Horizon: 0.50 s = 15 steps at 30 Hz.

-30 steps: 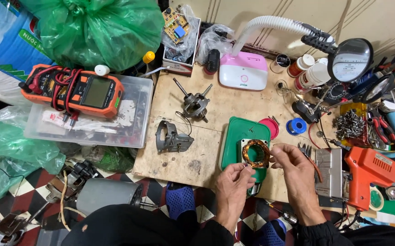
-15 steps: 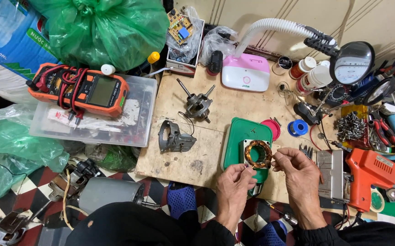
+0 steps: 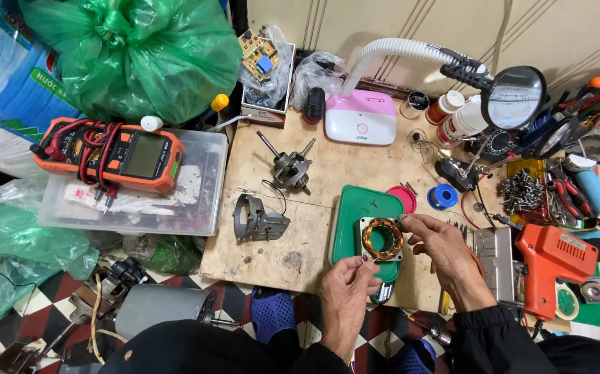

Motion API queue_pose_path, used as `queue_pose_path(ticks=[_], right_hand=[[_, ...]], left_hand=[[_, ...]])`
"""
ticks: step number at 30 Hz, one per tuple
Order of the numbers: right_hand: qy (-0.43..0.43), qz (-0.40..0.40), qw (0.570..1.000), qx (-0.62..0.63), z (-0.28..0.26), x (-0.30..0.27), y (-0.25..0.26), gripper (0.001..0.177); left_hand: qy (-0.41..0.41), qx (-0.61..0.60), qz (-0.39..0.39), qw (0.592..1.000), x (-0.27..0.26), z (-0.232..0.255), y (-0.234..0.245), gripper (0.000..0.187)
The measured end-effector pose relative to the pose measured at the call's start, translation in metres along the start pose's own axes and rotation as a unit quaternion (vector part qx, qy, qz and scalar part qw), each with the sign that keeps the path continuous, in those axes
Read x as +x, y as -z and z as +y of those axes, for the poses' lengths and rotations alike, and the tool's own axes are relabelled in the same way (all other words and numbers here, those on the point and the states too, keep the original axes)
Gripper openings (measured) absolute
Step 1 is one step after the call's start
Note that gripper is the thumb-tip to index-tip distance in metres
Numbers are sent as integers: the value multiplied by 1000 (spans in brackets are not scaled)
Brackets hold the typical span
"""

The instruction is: The person works on a copper-wound stator coil, stripping and twisting wires by hand. They then use a heat gun to apply heat to the coil and continue manipulating the wires.

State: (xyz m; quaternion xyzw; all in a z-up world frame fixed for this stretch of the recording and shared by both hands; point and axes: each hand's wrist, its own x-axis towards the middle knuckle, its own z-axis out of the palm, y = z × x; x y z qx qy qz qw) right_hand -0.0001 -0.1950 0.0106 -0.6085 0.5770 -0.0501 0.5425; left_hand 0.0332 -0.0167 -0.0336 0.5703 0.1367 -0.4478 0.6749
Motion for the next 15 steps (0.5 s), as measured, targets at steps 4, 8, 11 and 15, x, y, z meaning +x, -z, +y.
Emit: queue_pose_path(ticks=[4, 8, 11, 15], right_hand=[[27, -29, 999, 13, 16, 24, 2, 18], [50, -18, 998, 17, 26, 36, 2, 6], [69, -16, 997, 36, 32, 43, 2, 4], [64, -9, 997, 49, 27, 33, 3, 11]], left_hand=[[-5, -5, -2, 1000, 1, -1, 1, 28], [-2, -3, 1, 1000, 3, -2, 0, 26], [-5, -10, -2, 1000, 6, -5, 0, 28], [-4, -6, -2, 1000, 5, -3, 0, 27]])
